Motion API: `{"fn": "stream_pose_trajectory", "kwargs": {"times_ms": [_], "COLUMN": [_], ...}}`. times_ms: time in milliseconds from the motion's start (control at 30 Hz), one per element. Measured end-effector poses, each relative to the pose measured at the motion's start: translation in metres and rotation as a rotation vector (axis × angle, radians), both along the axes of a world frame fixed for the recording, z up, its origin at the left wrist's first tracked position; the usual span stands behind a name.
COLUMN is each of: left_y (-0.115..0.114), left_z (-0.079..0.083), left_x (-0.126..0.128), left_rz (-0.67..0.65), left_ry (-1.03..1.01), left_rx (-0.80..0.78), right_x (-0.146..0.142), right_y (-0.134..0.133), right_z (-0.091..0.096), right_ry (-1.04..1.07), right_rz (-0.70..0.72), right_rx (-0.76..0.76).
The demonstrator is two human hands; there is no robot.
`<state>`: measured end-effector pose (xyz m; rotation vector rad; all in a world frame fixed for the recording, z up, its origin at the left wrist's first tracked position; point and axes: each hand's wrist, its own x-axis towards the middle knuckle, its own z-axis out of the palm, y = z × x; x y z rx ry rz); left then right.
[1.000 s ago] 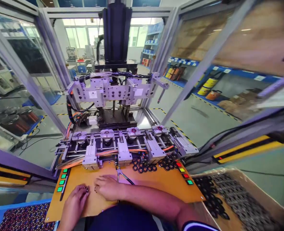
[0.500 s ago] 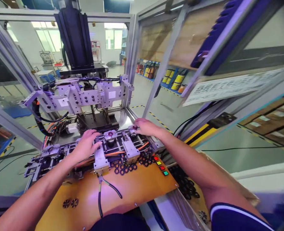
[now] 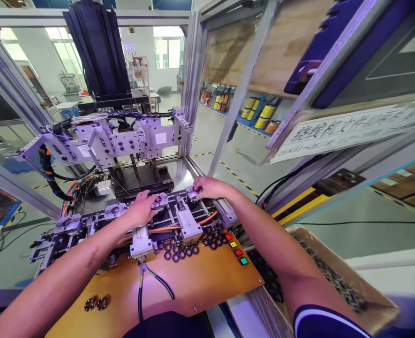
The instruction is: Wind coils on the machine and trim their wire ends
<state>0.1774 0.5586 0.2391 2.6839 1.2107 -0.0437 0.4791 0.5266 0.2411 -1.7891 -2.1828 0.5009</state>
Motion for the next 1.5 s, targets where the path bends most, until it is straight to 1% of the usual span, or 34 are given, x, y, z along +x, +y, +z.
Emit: {"fn": "stream_pose_trajectory", "kwargs": {"times_ms": [100, 167, 233, 267, 333, 367, 400, 433, 500, 533, 600, 667, 733, 800, 833, 867, 900, 933, 967, 1000, 1033, 1067, 1100, 1133, 1167, 1200, 1233, 1267, 1300, 1333, 1400, 1433, 1500], "left_y": [0.003, 0.005, 0.007, 0.007, 0.006, 0.005, 0.003, 0.001, -0.004, -0.007, -0.013, -0.019, -0.03, -0.046, -0.059, -0.074, -0.093, -0.114, -0.136, -0.157, -0.177, -0.193, -0.206, -0.216, -0.223, -0.227, -0.231, -0.233, -0.235, -0.237, -0.244, -0.249, -0.26], "left_z": [-0.001, -0.001, -0.001, -0.001, 0.0, 0.001, 0.002, 0.004, 0.006, 0.008, 0.012, 0.019, 0.031, 0.046, 0.052, 0.056, 0.057, 0.054, 0.046, 0.033, 0.015, -0.006, -0.029, -0.052, -0.074, -0.094, -0.11, -0.122, -0.13, -0.134, -0.132, -0.128, -0.112], "left_x": [0.007, 0.013, 0.018, 0.02, 0.023, 0.024, 0.024, 0.025, 0.027, 0.029, 0.036, 0.043, 0.045, 0.031, 0.016, -0.006, -0.032, -0.063, -0.098, -0.133, -0.168, -0.199, -0.225, -0.245, -0.258, -0.264, -0.265, -0.263, -0.258, -0.253, -0.242, -0.237, -0.225], "left_rz": [0.014, 0.033, 0.053, 0.063, 0.081, 0.09, 0.101, 0.113, 0.142, 0.16, 0.199, 0.236, 0.249, 0.22, 0.187, 0.143, 0.106, 0.063, 0.02, 0.051, 0.129, 0.222, 0.31, 0.374, 0.409, 0.425, 0.435, 0.449, 0.468, 0.497, 0.572, 0.607, 0.639], "left_ry": [0.041, 0.06, 0.071, 0.073, 0.071, 0.069, 0.065, 0.061, 0.053, 0.046, 0.026, -0.011, -0.073, -0.157, -0.204, -0.258, -0.3, -0.358, -0.486, -0.555, -0.573, -0.562, -0.528, -0.483, -0.434, -0.412, -0.399, -0.398, -0.406, -0.421, -0.464, -0.491, -0.541], "left_rx": [-0.045, -0.079, -0.113, -0.127, -0.146, -0.151, -0.154, -0.154, -0.151, -0.148, -0.148, -0.15, -0.146, -0.134, -0.129, -0.127, -0.126, -0.126, -0.127, -0.135, -0.131, -0.097, -0.059, -0.03, -0.021, -0.033, -0.042, -0.046, -0.045, -0.033, 0.004, 0.02, 0.024], "right_x": [-0.005, -0.016, -0.034, -0.047, -0.077, -0.094, -0.112, -0.131, -0.169, -0.189, -0.226, -0.261, -0.288, -0.303, -0.303, -0.298, -0.288, -0.274, -0.257, -0.24, -0.224, -0.209, -0.199, -0.191, -0.187, -0.186, -0.186, -0.188, -0.19, -0.192, -0.196, -0.199, -0.208], "right_y": [-0.013, -0.035, -0.065, -0.082, -0.118, -0.135, -0.15, -0.164, -0.182, -0.186, -0.185, -0.176, -0.169, -0.168, -0.17, -0.174, -0.179, -0.184, -0.189, -0.193, -0.196, -0.197, -0.197, -0.194, -0.19, -0.185, -0.179, -0.174, -0.17, -0.168, -0.169, -0.172, -0.184], "right_z": [0.023, 0.035, 0.037, 0.034, 0.02, 0.009, -0.004, -0.019, -0.049, -0.065, -0.094, -0.118, -0.136, -0.146, -0.149, -0.15, -0.151, -0.151, -0.152, -0.153, -0.155, -0.158, -0.161, -0.165, -0.168, -0.17, -0.173, -0.174, -0.174, -0.173, -0.165, -0.158, -0.138], "right_ry": [0.115, 0.185, 0.284, 0.358, 0.563, 0.633, 0.658, 0.627, 0.437, 0.307, 0.174, 0.101, 0.046, 0.025, 0.027, 0.034, 0.044, 0.052, 0.055, 0.053, 0.046, 0.038, 0.031, 0.025, 0.021, 0.019, 0.019, 0.023, 0.032, 0.049, 0.108, 0.151, 0.255], "right_rz": [0.009, 0.026, 0.063, 0.09, 0.151, 0.175, 0.187, 0.198, 0.255, 0.312, 0.4, 0.485, 0.552, 0.563, 0.544, 0.508, 0.458, 0.392, 0.31, 0.214, 0.112, 0.022, -0.052, -0.105, -0.138, -0.156, -0.165, -0.169, -0.167, -0.157, -0.111, -0.071, 0.035], "right_rx": [0.059, 0.105, 0.151, 0.17, 0.201, 0.199, 0.195, 0.188, 0.176, 0.171, 0.147, 0.121, 0.101, 0.101, 0.11, 0.121, 0.131, 0.139, 0.143, 0.143, 0.14, 0.135, 0.13, 0.125, 0.121, 0.12, 0.122, 0.128, 0.138, 0.152, 0.192, 0.216, 0.26]}}
